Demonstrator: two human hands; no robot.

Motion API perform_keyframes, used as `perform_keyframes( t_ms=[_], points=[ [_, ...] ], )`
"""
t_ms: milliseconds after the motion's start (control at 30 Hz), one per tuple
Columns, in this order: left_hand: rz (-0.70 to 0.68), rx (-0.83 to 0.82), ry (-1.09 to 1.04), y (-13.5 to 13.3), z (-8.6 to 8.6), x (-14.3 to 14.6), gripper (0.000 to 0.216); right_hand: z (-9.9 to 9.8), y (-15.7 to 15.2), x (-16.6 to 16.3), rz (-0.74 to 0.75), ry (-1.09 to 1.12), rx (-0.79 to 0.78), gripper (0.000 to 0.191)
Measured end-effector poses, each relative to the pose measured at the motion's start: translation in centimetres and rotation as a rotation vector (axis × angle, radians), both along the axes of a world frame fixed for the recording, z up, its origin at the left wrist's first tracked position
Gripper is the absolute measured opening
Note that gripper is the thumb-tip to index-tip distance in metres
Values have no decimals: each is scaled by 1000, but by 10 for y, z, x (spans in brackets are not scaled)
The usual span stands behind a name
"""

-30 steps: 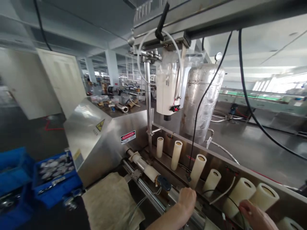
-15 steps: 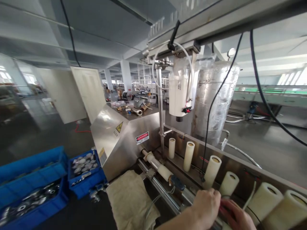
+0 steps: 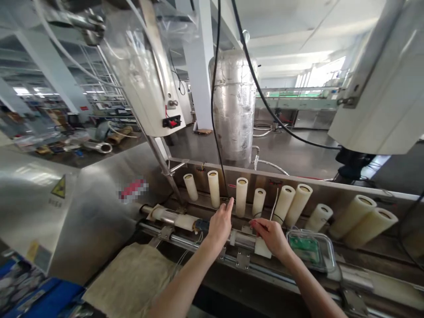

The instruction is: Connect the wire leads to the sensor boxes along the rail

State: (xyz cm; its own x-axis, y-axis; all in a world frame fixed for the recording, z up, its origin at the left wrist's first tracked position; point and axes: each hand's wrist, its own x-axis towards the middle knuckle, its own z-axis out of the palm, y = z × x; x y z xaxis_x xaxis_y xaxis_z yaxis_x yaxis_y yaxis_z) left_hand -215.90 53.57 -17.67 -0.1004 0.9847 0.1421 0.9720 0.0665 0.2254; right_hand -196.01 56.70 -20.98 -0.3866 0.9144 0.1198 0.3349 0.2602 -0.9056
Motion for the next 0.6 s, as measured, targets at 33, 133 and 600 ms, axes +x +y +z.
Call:
perform_keyframes(
  t_ms=[33, 133, 600],
  points=[
    [-6, -28, 4, 7, -4, 0, 69, 1, -1, 0, -5, 4, -6, 43],
    [-28, -49, -75, 24, -15, -2, 64, 5, -3, 1, -22, 12, -23, 43],
    [-47, 232, -894, -29, -41, 13, 33, 2, -17, -5, -78, 12, -69, 40]
  ],
)
